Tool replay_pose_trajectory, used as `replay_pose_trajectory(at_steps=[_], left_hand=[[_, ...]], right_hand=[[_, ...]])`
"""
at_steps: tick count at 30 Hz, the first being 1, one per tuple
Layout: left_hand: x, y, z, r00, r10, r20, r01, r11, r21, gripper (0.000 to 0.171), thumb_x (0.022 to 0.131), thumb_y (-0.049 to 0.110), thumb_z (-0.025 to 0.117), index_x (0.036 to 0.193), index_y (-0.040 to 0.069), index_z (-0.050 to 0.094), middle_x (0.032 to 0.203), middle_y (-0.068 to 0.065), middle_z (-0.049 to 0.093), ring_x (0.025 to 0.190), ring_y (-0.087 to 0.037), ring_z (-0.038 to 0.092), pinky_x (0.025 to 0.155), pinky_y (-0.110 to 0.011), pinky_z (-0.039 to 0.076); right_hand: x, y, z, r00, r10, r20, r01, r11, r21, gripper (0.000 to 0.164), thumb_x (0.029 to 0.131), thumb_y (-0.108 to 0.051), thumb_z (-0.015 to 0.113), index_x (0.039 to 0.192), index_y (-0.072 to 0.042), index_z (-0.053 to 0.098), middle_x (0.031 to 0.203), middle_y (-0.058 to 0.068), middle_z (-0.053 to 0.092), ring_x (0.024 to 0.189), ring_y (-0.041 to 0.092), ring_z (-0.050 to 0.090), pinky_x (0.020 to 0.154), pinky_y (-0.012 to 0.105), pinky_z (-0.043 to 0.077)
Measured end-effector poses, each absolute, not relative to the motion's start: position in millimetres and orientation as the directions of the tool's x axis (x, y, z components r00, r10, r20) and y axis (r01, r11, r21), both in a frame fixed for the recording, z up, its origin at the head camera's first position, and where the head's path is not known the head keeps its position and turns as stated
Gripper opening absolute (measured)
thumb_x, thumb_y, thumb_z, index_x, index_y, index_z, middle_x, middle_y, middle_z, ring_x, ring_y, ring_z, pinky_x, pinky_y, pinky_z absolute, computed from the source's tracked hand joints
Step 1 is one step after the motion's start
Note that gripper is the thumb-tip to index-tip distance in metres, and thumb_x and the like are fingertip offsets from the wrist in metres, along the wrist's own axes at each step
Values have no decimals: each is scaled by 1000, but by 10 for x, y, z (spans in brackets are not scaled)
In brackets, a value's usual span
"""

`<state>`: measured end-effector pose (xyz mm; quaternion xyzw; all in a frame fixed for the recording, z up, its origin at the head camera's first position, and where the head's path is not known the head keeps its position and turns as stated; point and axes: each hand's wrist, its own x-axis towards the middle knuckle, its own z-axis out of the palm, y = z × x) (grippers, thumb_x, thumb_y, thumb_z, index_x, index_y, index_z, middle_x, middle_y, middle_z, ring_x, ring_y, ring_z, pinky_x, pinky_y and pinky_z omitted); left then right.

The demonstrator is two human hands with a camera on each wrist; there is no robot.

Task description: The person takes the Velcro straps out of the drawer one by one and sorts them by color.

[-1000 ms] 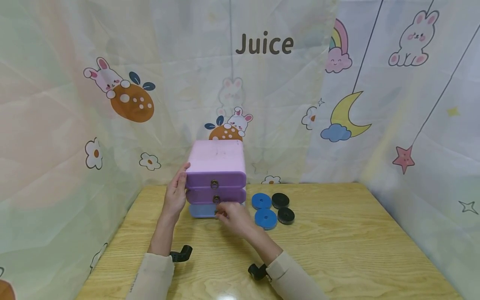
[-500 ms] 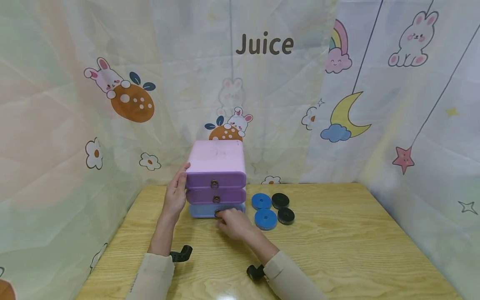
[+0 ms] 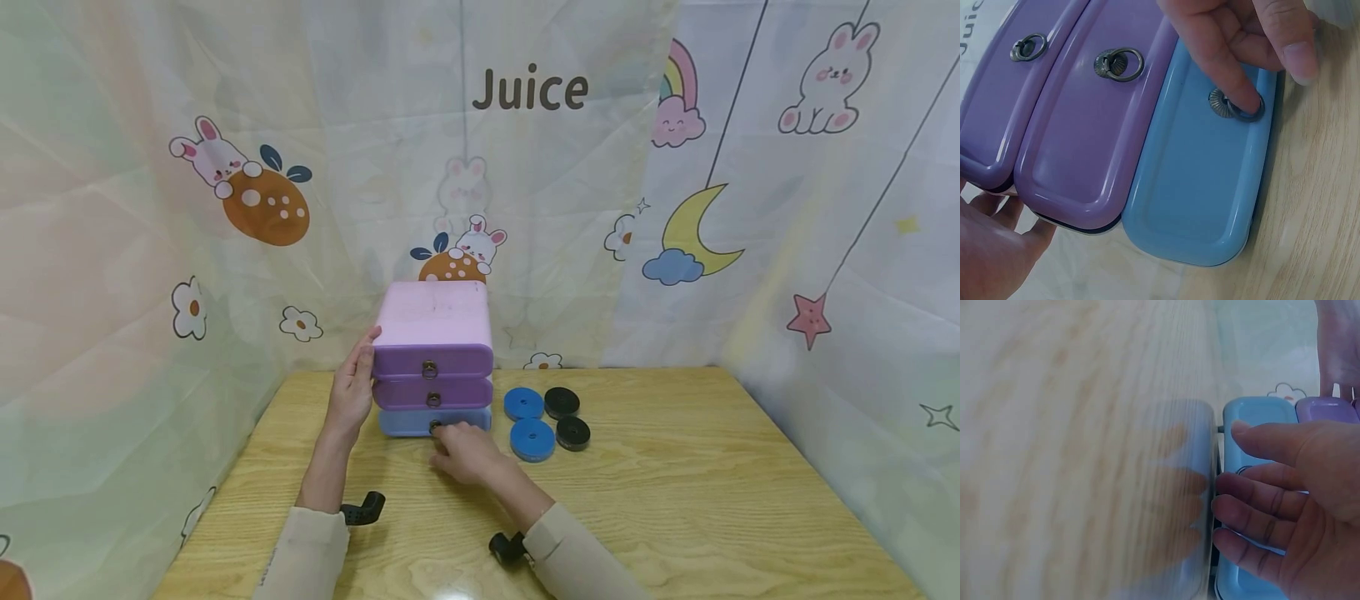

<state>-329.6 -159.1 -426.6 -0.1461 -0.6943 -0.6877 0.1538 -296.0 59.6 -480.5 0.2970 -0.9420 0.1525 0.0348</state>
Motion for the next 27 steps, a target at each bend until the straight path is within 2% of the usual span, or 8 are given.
replay_pose_trajectory(at_steps=[9,19,27], left_hand=[[-3298,-1596,-4267,-911,-7,412,412,7,911,51,113,43,37,160,24,43,169,4,34,152,-22,38,123,-54,34],[-3299,-1599,-4267,-910,-13,415,415,21,910,52,112,44,37,160,24,43,170,5,33,152,-22,38,123,-55,34],[-3291,-1591,-4258,-910,-11,414,414,14,910,52,113,44,37,160,24,43,169,7,33,152,-22,38,123,-54,34]], right_hand=[[-2964,583,-4824,-830,-537,152,-557,783,-276,30,94,-32,78,83,-17,55,68,-7,42,64,11,44,56,27,35],[-2979,577,-4850,-836,-515,189,-548,793,-265,20,97,-22,75,101,-17,57,87,-3,61,79,13,60,64,28,49],[-3020,559,-4856,-845,-484,226,-532,801,-275,12,101,-18,69,95,-19,58,81,-5,62,71,12,60,57,27,48]])
